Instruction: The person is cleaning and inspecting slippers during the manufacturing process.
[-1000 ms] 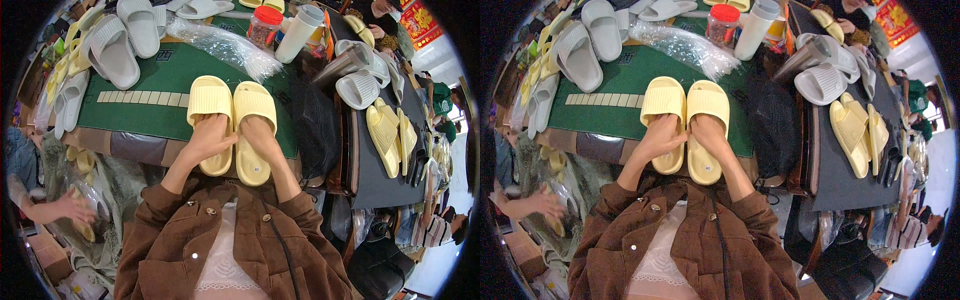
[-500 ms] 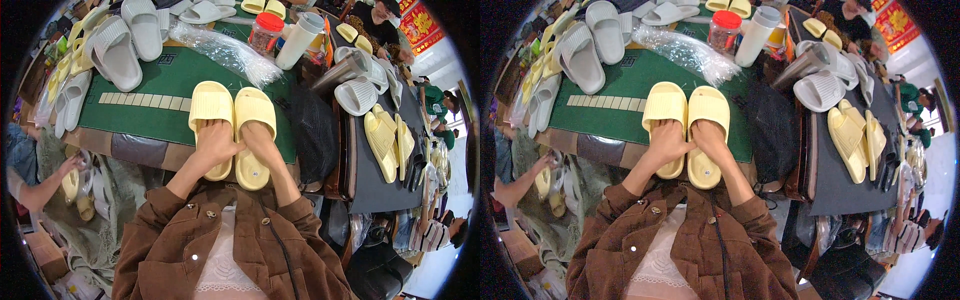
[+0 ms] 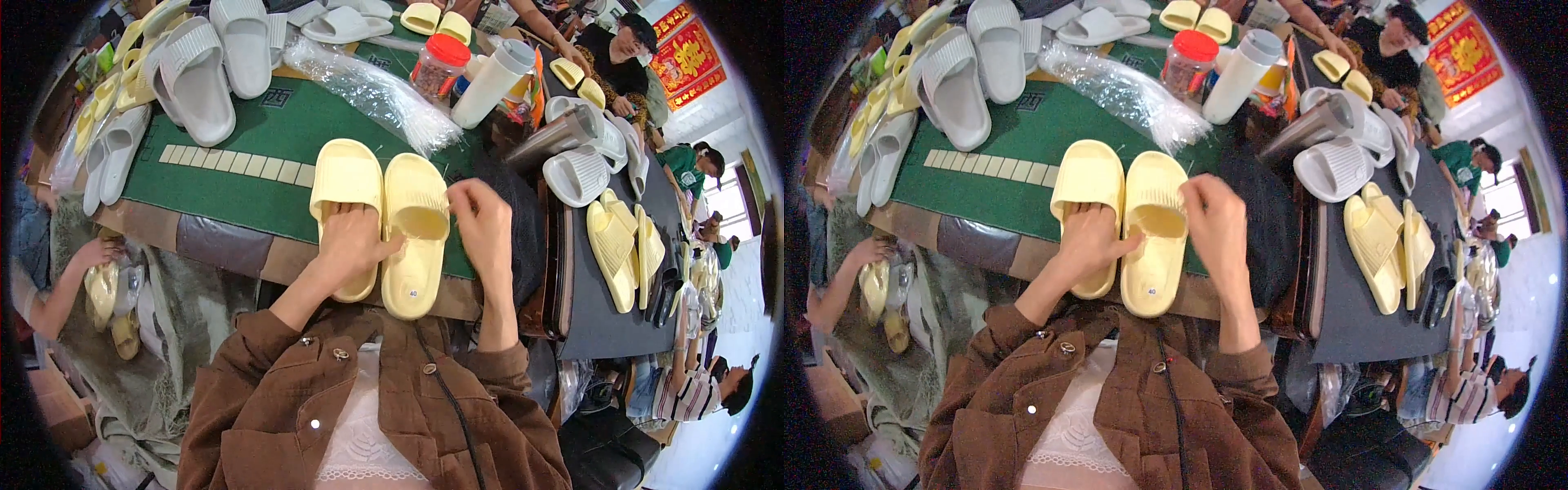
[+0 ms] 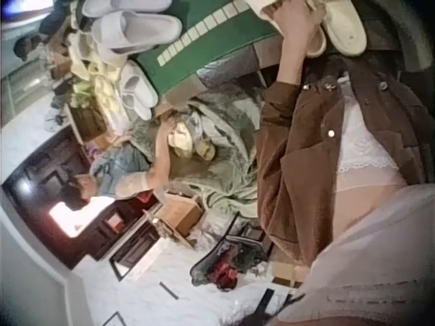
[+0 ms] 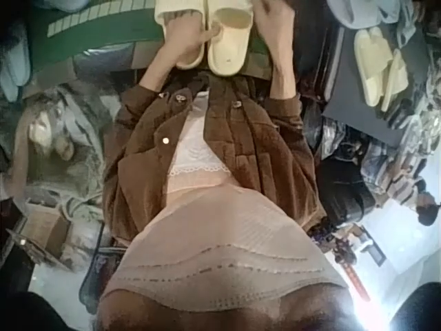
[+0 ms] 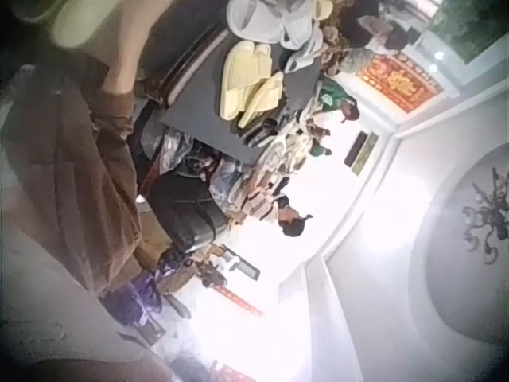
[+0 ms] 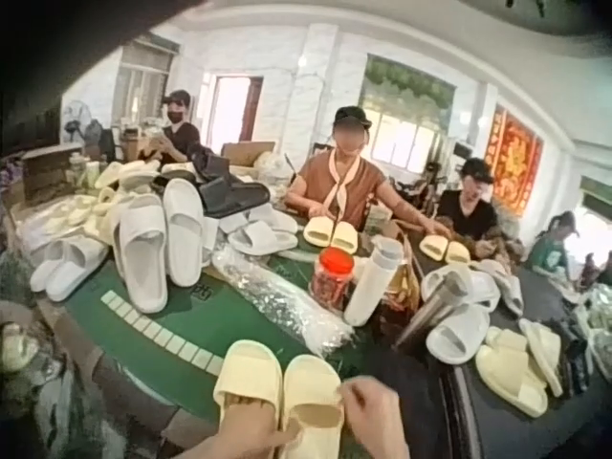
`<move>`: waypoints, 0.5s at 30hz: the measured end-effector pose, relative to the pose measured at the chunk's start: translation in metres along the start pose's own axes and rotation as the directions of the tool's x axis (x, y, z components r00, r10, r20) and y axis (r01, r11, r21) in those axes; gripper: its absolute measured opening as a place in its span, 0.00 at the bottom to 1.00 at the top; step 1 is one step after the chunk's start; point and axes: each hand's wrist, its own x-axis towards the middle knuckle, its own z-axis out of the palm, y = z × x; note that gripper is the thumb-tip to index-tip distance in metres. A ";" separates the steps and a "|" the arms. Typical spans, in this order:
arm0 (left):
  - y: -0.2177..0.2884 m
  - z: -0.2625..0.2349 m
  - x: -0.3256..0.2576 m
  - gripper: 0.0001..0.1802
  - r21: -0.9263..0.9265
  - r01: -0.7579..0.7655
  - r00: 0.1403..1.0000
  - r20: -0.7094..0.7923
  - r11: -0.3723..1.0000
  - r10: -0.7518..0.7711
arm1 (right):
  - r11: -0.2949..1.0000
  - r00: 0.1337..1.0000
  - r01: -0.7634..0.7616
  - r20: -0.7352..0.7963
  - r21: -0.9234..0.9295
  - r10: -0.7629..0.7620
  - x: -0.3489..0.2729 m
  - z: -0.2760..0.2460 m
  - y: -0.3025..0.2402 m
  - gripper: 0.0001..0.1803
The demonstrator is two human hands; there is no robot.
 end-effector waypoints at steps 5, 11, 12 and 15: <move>0.000 0.008 -0.002 0.34 0.009 -0.066 0.986 -0.153 0.998 0.067 | 0.966 1.000 -0.009 -0.004 -0.260 0.008 0.037 0.023 0.046 0.12; -0.002 0.012 -0.001 0.33 0.047 -0.063 0.990 -0.126 0.997 0.069 | 0.956 0.991 -0.123 0.019 -0.266 0.133 0.063 0.040 0.045 0.10; -0.003 0.013 -0.002 0.32 0.069 -0.093 0.976 -0.191 0.993 0.105 | 0.994 0.997 -0.069 0.019 -0.088 0.071 0.067 0.042 0.038 0.10; -0.001 0.013 -0.005 0.31 0.090 -0.115 0.985 -0.119 0.989 0.125 | 0.948 0.990 -0.133 0.087 0.290 0.113 0.074 0.053 0.021 0.07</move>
